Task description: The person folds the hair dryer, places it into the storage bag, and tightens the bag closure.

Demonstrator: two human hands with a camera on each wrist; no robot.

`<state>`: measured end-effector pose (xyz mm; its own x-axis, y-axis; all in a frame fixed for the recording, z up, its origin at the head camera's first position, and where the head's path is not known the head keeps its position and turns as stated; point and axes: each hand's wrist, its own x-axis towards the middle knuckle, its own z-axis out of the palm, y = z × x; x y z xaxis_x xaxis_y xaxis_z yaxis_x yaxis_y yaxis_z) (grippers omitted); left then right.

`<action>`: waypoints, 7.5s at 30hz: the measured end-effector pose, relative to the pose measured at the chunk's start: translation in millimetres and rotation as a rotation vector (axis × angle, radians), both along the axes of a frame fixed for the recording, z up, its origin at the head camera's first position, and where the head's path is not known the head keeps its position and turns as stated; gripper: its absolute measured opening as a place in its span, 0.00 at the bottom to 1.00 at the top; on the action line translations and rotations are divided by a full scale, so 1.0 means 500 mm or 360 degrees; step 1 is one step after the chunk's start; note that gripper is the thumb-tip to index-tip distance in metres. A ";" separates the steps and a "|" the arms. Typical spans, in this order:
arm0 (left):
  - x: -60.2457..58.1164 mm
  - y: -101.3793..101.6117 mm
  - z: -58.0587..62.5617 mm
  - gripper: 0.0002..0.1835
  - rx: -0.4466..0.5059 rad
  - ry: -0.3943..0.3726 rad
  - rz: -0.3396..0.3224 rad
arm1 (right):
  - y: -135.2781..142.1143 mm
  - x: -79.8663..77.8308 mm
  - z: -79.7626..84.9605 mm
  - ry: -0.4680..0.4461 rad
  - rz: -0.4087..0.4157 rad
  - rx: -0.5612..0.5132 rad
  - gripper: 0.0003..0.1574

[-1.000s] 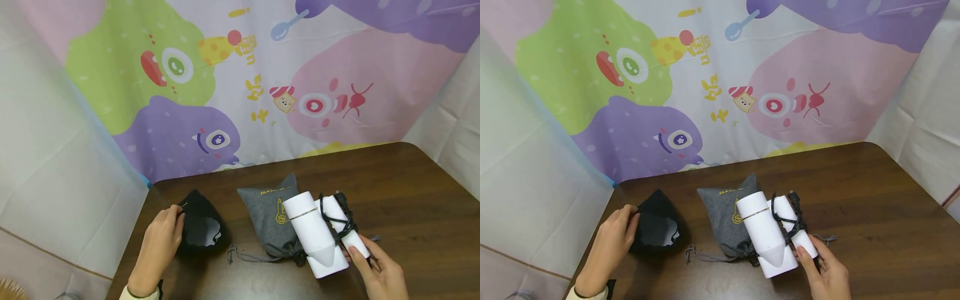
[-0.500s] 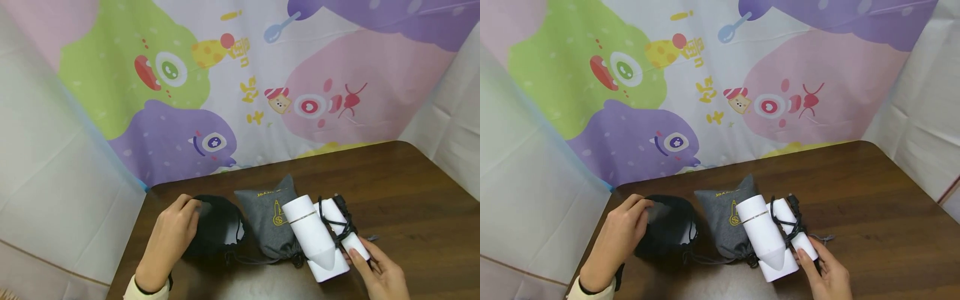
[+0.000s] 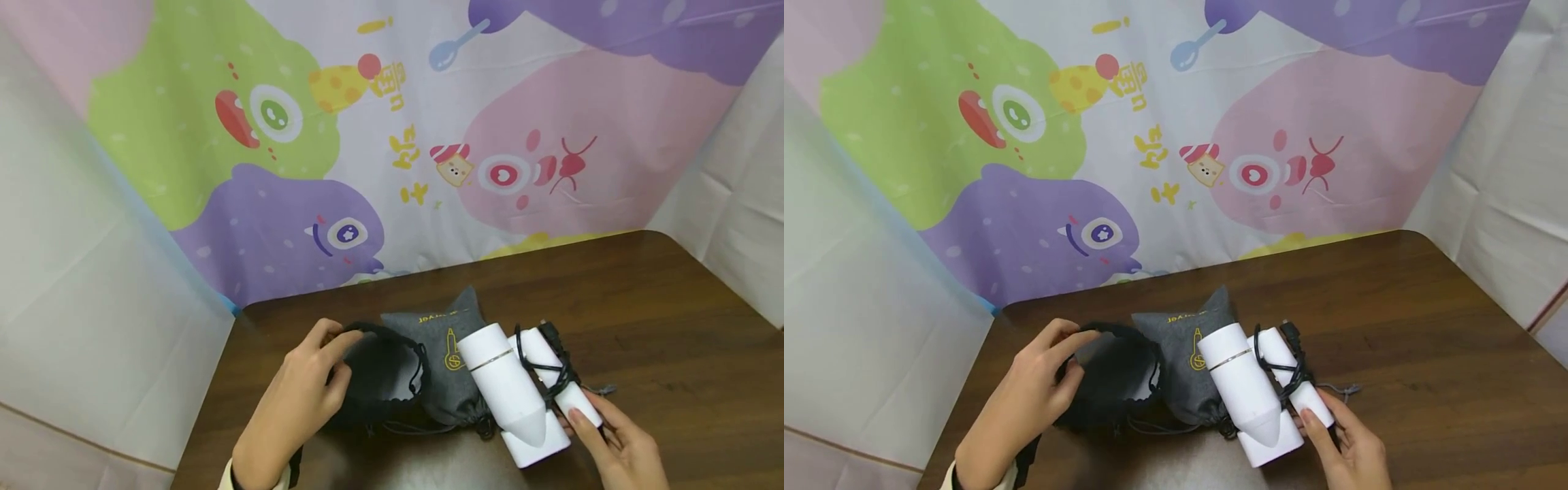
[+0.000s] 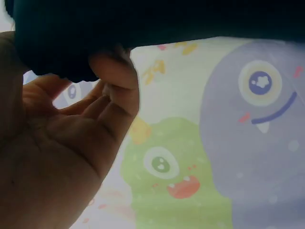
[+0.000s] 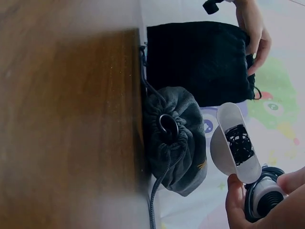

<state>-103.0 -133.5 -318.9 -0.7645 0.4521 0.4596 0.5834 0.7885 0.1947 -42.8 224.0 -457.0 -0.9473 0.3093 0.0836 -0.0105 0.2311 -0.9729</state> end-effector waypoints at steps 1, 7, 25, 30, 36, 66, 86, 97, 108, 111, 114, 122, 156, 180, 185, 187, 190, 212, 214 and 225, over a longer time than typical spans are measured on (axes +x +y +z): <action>0.003 0.000 0.002 0.24 0.0004 -0.0038 -0.0006 | 0.000 0.000 -0.001 0.0011 0.0009 -0.0005 0.27; 0.012 0.000 0.009 0.26 -0.0009 -0.0175 -0.0017 | 0.005 -0.006 0.006 0.0130 0.0109 -0.0065 0.25; 0.007 -0.010 0.011 0.26 -0.0004 -0.0209 -0.0091 | 0.010 -0.029 0.093 0.0253 0.0828 0.0037 0.22; 0.004 -0.013 0.009 0.27 0.0035 -0.0211 -0.0142 | -0.006 -0.037 0.106 0.0434 0.1142 -0.0089 0.26; 0.003 -0.013 0.008 0.27 0.0041 -0.0246 -0.0181 | -0.026 -0.049 0.116 0.0539 0.1520 -0.0277 0.31; 0.024 -0.032 0.029 0.32 0.0043 -0.0211 -0.0245 | -0.099 -0.169 0.142 -0.0132 0.1887 -0.0749 0.23; 0.031 -0.029 0.031 0.34 -0.0042 -0.0228 -0.0121 | -0.105 -0.174 0.137 -0.0318 0.1660 -0.0645 0.23; 0.039 -0.023 0.036 0.36 -0.0052 -0.0294 -0.0083 | -0.106 -0.168 0.143 -0.0310 0.1619 -0.0522 0.24; 0.042 -0.022 0.035 0.38 -0.0139 -0.0241 -0.0044 | -0.099 -0.157 0.163 -0.0134 0.1652 -0.0233 0.27; 0.045 -0.024 0.034 0.39 -0.0167 -0.0274 -0.0036 | -0.097 -0.156 0.164 -0.0168 0.1636 -0.0314 0.27; 0.048 -0.027 0.033 0.40 -0.0158 -0.0313 -0.0052 | -0.094 -0.158 0.163 -0.0253 0.1605 -0.0459 0.26; 0.050 -0.027 0.035 0.47 -0.0103 -0.0445 -0.0117 | -0.104 -0.151 0.161 -0.0288 0.1439 -0.0525 0.28; 0.046 0.019 0.021 0.40 -0.0006 -0.0152 -0.0134 | -0.124 -0.128 0.157 -0.0165 0.1501 0.0032 0.20; 0.037 0.041 -0.001 0.29 -0.0094 -0.0165 -0.0295 | -0.120 -0.137 0.150 -0.0128 0.1858 -0.0370 0.18; 0.037 0.040 0.004 0.30 -0.0064 -0.0163 -0.0292 | -0.119 -0.135 0.153 -0.0172 0.1849 -0.0217 0.19; 0.036 0.040 0.003 0.30 -0.0059 -0.0163 -0.0304 | -0.119 -0.130 0.156 -0.0136 0.1793 -0.0031 0.20; 0.034 0.043 -0.002 0.29 -0.0060 -0.0184 -0.0315 | -0.119 -0.123 0.158 -0.0070 0.1704 0.0147 0.23; 0.025 0.044 0.000 0.18 0.0044 -0.0001 -0.0244 | -0.146 -0.113 0.130 -0.0470 0.1581 -0.0928 0.24; 0.024 0.044 0.001 0.18 0.0061 0.0025 -0.0256 | -0.149 -0.110 0.128 -0.0421 0.1561 -0.0944 0.23; 0.021 0.042 0.003 0.17 0.0072 0.0050 -0.0266 | -0.152 -0.104 0.128 -0.0487 0.1752 -0.1072 0.20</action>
